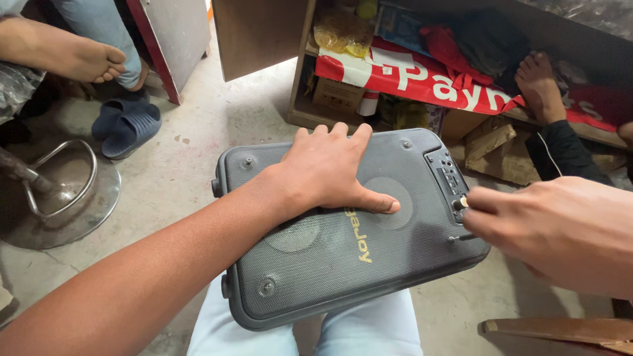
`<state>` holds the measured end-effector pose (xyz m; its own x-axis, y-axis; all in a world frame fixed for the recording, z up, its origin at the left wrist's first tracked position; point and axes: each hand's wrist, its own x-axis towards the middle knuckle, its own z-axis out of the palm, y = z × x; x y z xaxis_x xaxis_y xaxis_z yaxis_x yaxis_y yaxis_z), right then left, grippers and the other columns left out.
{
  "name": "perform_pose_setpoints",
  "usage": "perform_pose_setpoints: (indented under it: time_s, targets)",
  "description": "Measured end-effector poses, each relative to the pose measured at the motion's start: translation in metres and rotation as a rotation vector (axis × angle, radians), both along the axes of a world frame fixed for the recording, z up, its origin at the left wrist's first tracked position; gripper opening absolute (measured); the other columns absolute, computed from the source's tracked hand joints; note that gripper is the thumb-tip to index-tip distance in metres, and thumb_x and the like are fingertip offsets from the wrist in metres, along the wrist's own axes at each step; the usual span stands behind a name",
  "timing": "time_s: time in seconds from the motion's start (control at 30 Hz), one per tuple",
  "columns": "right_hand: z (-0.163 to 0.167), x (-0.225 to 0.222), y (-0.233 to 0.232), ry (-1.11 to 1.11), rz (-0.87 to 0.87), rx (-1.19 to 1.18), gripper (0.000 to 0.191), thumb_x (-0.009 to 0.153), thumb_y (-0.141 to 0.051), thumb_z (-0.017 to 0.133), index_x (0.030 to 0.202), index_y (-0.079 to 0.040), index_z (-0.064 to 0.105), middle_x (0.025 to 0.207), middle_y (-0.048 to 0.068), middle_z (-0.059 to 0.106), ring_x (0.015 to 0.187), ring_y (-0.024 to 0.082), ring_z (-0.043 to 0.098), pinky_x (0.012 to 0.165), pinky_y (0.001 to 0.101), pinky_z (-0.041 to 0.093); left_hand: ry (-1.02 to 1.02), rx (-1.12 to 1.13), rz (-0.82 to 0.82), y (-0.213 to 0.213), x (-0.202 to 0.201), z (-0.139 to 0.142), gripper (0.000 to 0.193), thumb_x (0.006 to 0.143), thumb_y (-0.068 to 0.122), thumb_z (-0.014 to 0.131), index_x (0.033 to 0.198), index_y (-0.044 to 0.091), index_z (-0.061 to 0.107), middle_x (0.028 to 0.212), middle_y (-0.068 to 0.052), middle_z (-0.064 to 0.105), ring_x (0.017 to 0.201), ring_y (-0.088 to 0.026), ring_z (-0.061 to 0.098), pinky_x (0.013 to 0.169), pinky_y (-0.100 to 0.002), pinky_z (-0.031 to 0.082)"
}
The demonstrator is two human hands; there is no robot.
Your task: The person repairs a portable Vingajoy speaker resting on their lap. They use a screwdriver to remove screws from the white back panel, flip the speaker over, and continue unscrewing screws around the gray grille side and control panel edge.
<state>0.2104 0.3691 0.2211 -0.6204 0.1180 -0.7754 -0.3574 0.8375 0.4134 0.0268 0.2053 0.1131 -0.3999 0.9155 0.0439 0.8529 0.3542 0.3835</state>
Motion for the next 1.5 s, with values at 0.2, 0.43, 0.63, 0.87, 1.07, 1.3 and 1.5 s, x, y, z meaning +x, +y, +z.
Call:
perform_pose_setpoints:
  time_s: [0.2,0.43,0.63,0.87,1.07,1.3,1.5]
  targets:
    - [-0.007,0.009,0.001,-0.104,0.477,0.003,0.022,0.096,-0.014,0.062,0.100,0.008,0.058,0.093,0.012,0.058,0.089,0.032,0.067,0.071,0.0426,0.055,0.006,-0.008,-0.004,0.000,0.001,0.000,0.121,0.058,0.088,0.070,0.140,0.002,0.047,0.126,-0.024,0.059,0.120,-0.044,0.056,0.096,-0.059,0.043]
    - [-0.015,0.005,0.013,0.034,-0.128,0.093,0.041,0.082,-0.035,0.070,0.116,-0.017,0.055,0.093,-0.010,0.051,0.096,0.015,0.072,0.076,0.0303,0.058,0.005,0.011,-0.013,-0.001,0.000,-0.001,0.123,0.057,0.088,0.070,0.142,0.002,0.046,0.126,-0.025,0.059,0.121,-0.045,0.055,0.096,-0.059,0.043]
    - [-0.018,0.025,0.031,0.084,0.698,-0.211,0.035,0.084,-0.020,0.066,0.100,0.010,0.061,0.086,0.011,0.057,0.079,0.029,0.067,0.059,0.0416,0.054,0.009,-0.015,-0.005,0.000,-0.001,0.000,0.123,0.058,0.089,0.069,0.143,0.003,0.047,0.128,-0.024,0.059,0.122,-0.044,0.055,0.097,-0.058,0.043]
    - [-0.007,-0.005,-0.016,0.012,-0.268,0.233,0.016,0.097,-0.030,0.058,0.096,-0.015,0.065,0.092,-0.001,0.062,0.097,0.019,0.073,0.081,0.0325,0.057,0.017,-0.011,-0.001,0.000,0.000,-0.002,0.124,0.058,0.088,0.069,0.144,0.003,0.046,0.128,-0.024,0.058,0.122,-0.044,0.055,0.097,-0.058,0.043]
    - [-0.013,0.010,0.018,0.199,-0.078,-0.179,0.046,0.070,-0.033,0.074,0.109,-0.011,0.060,0.106,0.000,0.059,0.098,0.020,0.070,0.076,0.0342,0.058,0.024,0.000,-0.001,0.001,-0.002,-0.003,0.127,0.057,0.090,0.069,0.146,0.002,0.043,0.129,-0.025,0.057,0.122,-0.044,0.054,0.097,-0.058,0.042]
    - [-0.027,0.029,0.030,-0.050,0.388,-0.103,0.028,0.092,-0.013,0.061,0.101,0.013,0.059,0.096,0.017,0.057,0.084,0.038,0.065,0.066,0.0493,0.054,0.010,-0.010,-0.002,0.001,-0.001,-0.002,0.125,0.057,0.089,0.069,0.144,0.003,0.045,0.128,-0.024,0.058,0.122,-0.043,0.054,0.096,-0.058,0.043]
    - [-0.027,0.011,0.013,0.178,-0.463,0.123,0.027,0.099,-0.043,0.059,0.093,-0.020,0.070,0.091,0.002,0.074,0.095,0.023,0.073,0.086,0.0385,0.058,0.013,0.006,-0.007,0.000,-0.001,-0.002,0.123,0.058,0.088,0.070,0.143,0.002,0.046,0.128,-0.024,0.059,0.123,-0.043,0.054,0.096,-0.058,0.043]
